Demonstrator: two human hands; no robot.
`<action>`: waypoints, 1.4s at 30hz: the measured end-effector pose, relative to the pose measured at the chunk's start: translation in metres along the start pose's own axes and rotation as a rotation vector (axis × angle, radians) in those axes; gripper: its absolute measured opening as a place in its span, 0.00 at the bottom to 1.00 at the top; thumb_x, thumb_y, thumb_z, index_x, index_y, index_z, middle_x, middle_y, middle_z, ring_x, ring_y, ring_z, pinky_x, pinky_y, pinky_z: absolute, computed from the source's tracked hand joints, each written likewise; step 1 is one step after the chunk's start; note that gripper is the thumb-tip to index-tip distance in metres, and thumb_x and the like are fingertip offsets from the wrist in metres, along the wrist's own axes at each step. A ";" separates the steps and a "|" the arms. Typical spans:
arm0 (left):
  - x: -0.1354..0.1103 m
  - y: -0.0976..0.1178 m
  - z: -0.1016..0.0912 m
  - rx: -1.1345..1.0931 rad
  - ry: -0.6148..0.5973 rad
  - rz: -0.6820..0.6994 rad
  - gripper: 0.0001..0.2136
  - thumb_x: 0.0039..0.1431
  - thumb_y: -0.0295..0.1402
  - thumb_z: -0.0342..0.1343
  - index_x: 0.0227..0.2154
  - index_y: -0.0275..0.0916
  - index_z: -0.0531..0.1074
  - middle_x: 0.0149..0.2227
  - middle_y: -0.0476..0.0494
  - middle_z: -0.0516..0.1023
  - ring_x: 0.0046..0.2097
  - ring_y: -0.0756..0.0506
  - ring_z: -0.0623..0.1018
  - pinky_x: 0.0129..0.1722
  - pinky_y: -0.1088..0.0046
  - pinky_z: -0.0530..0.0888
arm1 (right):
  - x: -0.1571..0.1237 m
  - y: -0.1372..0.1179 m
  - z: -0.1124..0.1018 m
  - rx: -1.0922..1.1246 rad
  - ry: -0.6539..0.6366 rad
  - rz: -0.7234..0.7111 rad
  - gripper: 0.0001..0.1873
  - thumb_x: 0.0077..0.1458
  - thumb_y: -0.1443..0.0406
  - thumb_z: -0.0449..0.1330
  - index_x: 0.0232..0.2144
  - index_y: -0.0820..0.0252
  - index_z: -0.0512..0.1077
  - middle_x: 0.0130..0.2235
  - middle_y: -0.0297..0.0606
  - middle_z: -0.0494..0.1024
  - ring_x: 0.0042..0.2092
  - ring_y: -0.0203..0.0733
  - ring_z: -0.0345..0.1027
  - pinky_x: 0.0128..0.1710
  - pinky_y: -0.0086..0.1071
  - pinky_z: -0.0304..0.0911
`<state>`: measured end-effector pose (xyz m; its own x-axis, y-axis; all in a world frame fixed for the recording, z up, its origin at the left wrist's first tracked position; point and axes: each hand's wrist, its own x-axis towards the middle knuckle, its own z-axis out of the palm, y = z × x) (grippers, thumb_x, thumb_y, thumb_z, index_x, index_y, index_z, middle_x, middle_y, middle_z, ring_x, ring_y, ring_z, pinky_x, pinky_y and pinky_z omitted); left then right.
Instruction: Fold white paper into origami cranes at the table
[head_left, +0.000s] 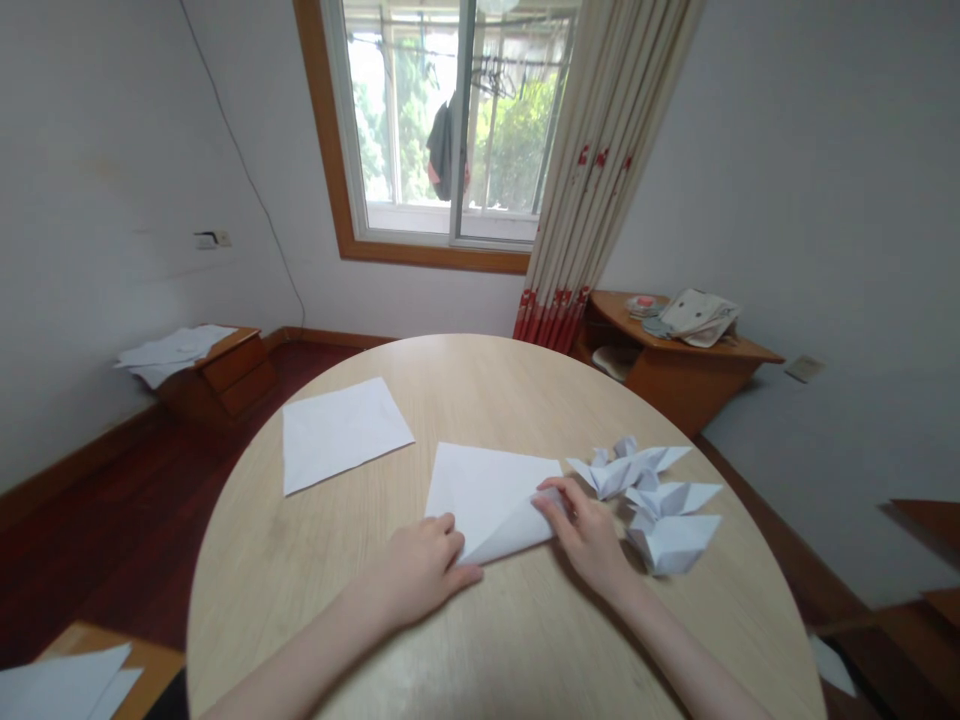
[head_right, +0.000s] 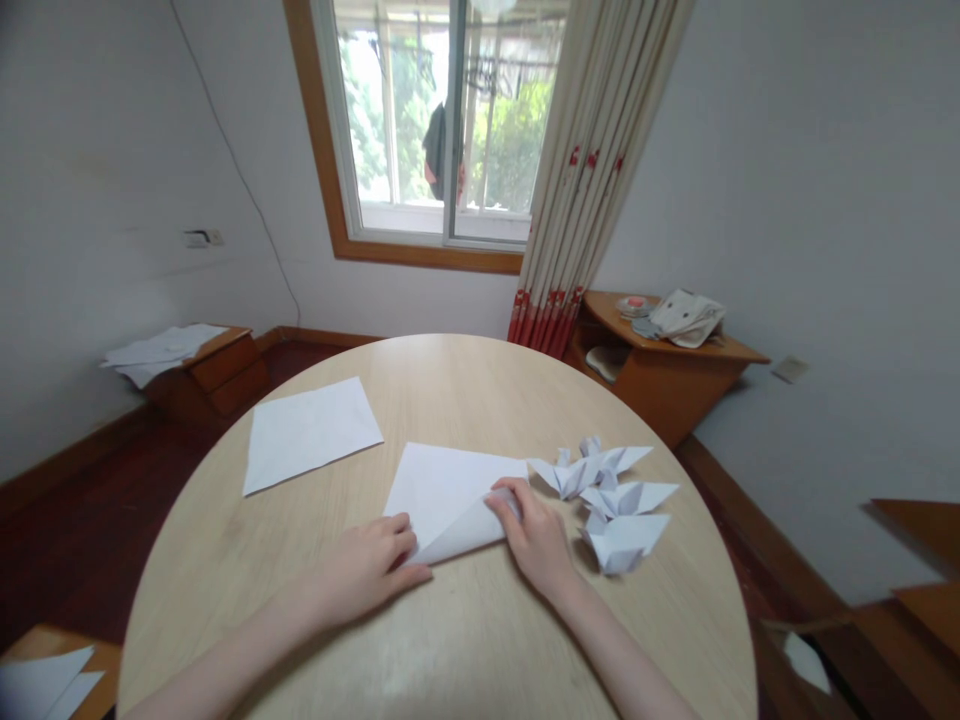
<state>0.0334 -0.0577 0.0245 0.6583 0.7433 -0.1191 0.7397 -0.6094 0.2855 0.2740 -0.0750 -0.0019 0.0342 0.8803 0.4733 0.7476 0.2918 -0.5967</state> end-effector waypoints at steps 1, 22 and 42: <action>0.000 -0.003 -0.002 -0.049 -0.015 -0.001 0.16 0.63 0.46 0.49 0.30 0.38 0.73 0.36 0.45 0.73 0.37 0.43 0.74 0.33 0.70 0.66 | 0.001 0.000 0.000 -0.009 -0.001 0.015 0.14 0.61 0.54 0.50 0.36 0.57 0.68 0.28 0.34 0.76 0.27 0.42 0.69 0.29 0.32 0.63; 0.006 -0.019 -0.006 -0.231 -0.010 0.072 0.17 0.64 0.40 0.45 0.26 0.38 0.71 0.30 0.48 0.72 0.31 0.47 0.71 0.30 0.73 0.62 | 0.004 -0.058 0.009 -0.473 -0.164 -0.439 0.18 0.60 0.74 0.48 0.48 0.55 0.67 0.51 0.40 0.74 0.60 0.50 0.53 0.61 0.54 0.28; 0.005 -0.040 -0.006 -0.236 0.021 0.160 0.14 0.50 0.20 0.57 0.38 0.44 0.74 0.52 0.44 0.67 0.56 0.40 0.66 0.56 0.58 0.60 | 0.008 -0.059 0.007 -0.359 -0.590 -0.351 0.11 0.62 0.70 0.50 0.30 0.58 0.68 0.34 0.33 0.74 0.41 0.39 0.70 0.61 0.55 0.33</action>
<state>0.0060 -0.0279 0.0186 0.7590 0.6501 -0.0359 0.5725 -0.6401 0.5124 0.2256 -0.0822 0.0329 -0.5284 0.8415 0.1122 0.8218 0.5402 -0.1811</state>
